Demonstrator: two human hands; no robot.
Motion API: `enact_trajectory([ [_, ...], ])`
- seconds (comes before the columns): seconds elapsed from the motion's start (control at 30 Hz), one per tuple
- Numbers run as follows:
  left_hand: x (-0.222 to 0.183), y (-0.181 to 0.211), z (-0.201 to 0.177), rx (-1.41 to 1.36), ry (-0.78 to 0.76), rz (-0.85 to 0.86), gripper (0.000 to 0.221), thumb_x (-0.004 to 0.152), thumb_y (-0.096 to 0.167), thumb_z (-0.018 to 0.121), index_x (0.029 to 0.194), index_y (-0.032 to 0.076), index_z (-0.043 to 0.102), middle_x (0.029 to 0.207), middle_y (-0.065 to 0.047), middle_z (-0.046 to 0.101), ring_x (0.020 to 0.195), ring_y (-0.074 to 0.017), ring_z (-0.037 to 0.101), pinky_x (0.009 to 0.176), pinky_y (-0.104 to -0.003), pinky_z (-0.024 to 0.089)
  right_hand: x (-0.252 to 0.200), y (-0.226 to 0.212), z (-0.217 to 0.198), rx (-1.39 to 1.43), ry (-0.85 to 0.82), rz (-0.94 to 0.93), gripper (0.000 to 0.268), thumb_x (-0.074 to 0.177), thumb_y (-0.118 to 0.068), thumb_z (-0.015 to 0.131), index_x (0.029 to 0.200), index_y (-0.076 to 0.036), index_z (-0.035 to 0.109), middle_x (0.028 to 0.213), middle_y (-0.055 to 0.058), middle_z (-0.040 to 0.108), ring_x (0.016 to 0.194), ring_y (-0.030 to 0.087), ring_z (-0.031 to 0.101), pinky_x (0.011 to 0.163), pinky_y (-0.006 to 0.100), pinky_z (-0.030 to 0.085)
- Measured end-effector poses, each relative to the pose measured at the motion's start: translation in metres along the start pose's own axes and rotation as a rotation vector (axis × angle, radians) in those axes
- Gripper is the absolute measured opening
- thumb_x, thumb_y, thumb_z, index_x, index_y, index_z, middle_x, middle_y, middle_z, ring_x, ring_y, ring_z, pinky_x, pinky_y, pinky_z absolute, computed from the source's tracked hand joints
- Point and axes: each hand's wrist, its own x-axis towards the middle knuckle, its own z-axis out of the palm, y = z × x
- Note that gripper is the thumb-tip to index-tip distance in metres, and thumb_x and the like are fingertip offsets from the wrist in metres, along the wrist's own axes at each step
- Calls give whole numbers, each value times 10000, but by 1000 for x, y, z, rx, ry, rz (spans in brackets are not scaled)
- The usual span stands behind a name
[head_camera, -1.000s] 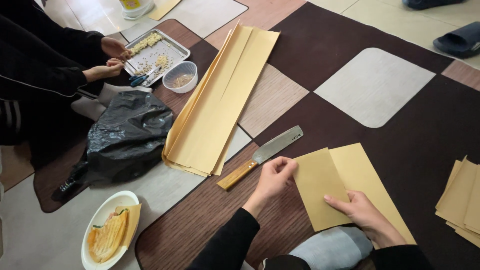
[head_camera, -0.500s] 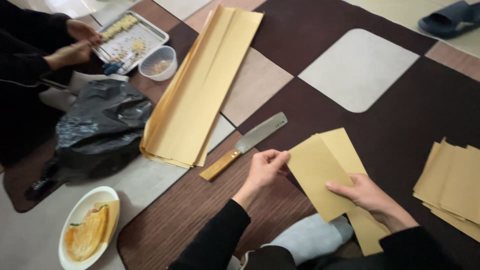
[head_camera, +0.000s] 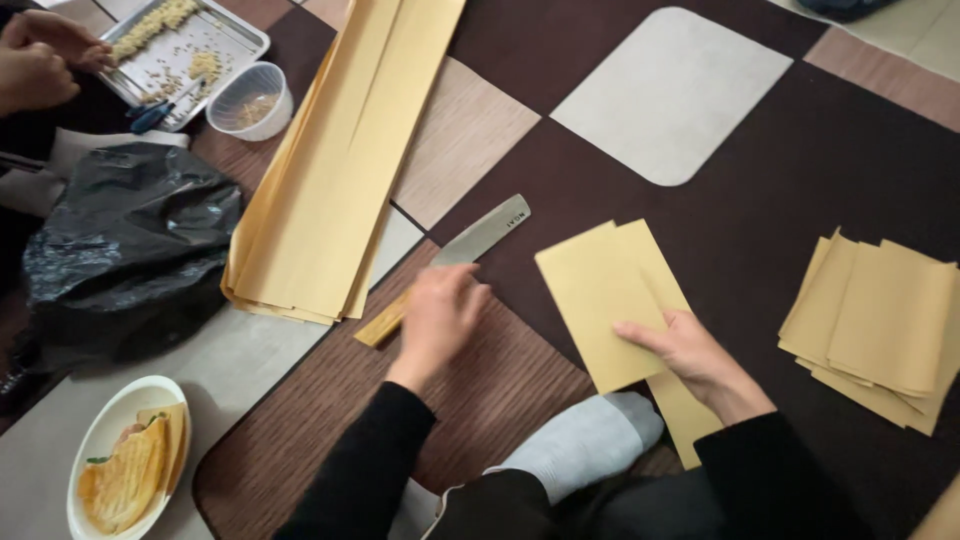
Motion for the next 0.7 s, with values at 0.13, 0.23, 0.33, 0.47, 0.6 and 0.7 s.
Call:
enact_trajectory([
  [0.13,-14,-38,-4,275,39,21,537,962,325,873,1439,105,762,1316,-133,765,1310,-337,686,997,-461,594,15,-3,-34,26,4,5,339,926,-118,919,1107,89,722,960,353,844,759,389,829,622,538,666],
  [0.23,-24,-63,-2,359,-57,-83,683,952,394,868,1542,112,670,1253,-129,685,1184,-367,681,896,-511,641,27,-2,-71,34,-75,-20,305,962,-113,872,1087,113,709,952,396,828,744,437,824,613,572,663],
  [0.33,-25,-66,-3,359,-80,-41,679,957,278,850,1579,119,629,1173,-138,649,1109,-404,687,858,-539,638,26,-4,-99,33,-65,-35,278,1005,-115,828,1130,101,706,997,339,842,794,407,825,666,555,660],
  [0.47,-24,-45,-11,117,-123,-140,657,998,205,750,1617,69,574,1231,-190,613,986,-436,723,820,-539,637,17,-15,-107,28,-16,5,335,1055,-145,762,1233,132,698,1097,313,813,885,346,782,772,447,621],
  [0.6,-17,-4,-27,32,-224,-252,746,1011,502,755,1624,99,622,1218,-128,610,946,-326,768,811,-466,657,13,-24,-102,71,-18,10,369,1089,-154,709,1295,153,697,1133,293,800,894,302,765,779,363,615],
  [0.7,-14,4,-28,-122,-218,-263,627,845,589,924,1370,266,808,1131,-59,630,1050,-448,770,874,-566,620,27,-6,-114,136,-27,-39,265,1060,-153,789,1216,54,736,1162,289,836,937,375,829,861,528,666],
])
